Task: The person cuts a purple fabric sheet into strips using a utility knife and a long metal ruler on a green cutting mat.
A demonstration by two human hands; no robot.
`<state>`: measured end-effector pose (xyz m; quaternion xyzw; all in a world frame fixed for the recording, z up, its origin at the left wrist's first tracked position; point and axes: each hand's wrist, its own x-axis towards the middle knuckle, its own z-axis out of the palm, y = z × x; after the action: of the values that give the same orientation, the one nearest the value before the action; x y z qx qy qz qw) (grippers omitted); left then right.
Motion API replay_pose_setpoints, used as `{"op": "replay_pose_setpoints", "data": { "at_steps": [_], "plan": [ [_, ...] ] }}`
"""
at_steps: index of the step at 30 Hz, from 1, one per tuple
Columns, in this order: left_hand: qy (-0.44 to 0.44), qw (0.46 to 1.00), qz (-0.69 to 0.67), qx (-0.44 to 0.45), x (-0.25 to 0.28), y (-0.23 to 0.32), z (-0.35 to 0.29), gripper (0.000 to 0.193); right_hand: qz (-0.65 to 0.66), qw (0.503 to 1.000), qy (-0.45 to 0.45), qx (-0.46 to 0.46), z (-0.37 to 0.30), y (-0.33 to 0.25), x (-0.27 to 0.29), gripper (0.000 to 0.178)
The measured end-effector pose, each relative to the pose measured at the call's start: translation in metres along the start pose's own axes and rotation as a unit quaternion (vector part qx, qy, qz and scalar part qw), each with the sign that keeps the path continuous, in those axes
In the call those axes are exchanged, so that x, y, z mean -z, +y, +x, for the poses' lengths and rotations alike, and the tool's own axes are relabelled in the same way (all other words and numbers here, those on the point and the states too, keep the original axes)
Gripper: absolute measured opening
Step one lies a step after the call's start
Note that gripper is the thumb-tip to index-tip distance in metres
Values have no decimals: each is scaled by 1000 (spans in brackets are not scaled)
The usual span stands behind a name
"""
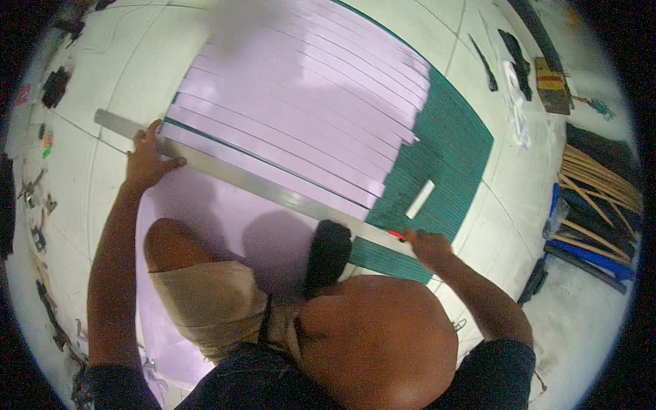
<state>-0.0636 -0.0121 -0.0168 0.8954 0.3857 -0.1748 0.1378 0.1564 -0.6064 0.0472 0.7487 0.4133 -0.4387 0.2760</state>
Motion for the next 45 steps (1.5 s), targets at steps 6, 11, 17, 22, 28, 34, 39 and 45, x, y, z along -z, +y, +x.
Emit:
{"op": "replay_pose_setpoints", "data": {
  "at_steps": [6, 11, 17, 22, 28, 34, 39, 45],
  "plan": [
    [-11, 999, 36, 2, 7, 11, -1, 104, 153, 968, 197, -28, -12, -33, 100, 22],
    [4, 1000, 12, -2, 8, 6, -4, 102, 260, 938, 208, 97, 78, -162, 189, 29],
    [5, 1000, -26, 12, 7, 1, -7, 115, 235, 907, 270, 222, 162, -275, 251, 27],
    [-13, 999, -31, 29, 10, 7, -5, 119, 250, 891, 293, 240, 194, -313, 270, 24],
    [-10, 999, -41, 22, 9, 4, -4, 117, 232, 893, 305, 234, 202, -325, 271, 22],
    [-14, 1000, -24, -12, 6, 3, -3, 105, 220, 895, 310, 233, 198, -322, 282, 21],
    [-11, 1000, 9, -21, 5, 1, -2, 100, 240, 917, 217, 233, 180, -315, 307, 26],
    [-40, 999, 24, -6, 16, 10, -3, 99, 185, 950, 152, 201, 150, -264, 274, 30]
  ]
}}
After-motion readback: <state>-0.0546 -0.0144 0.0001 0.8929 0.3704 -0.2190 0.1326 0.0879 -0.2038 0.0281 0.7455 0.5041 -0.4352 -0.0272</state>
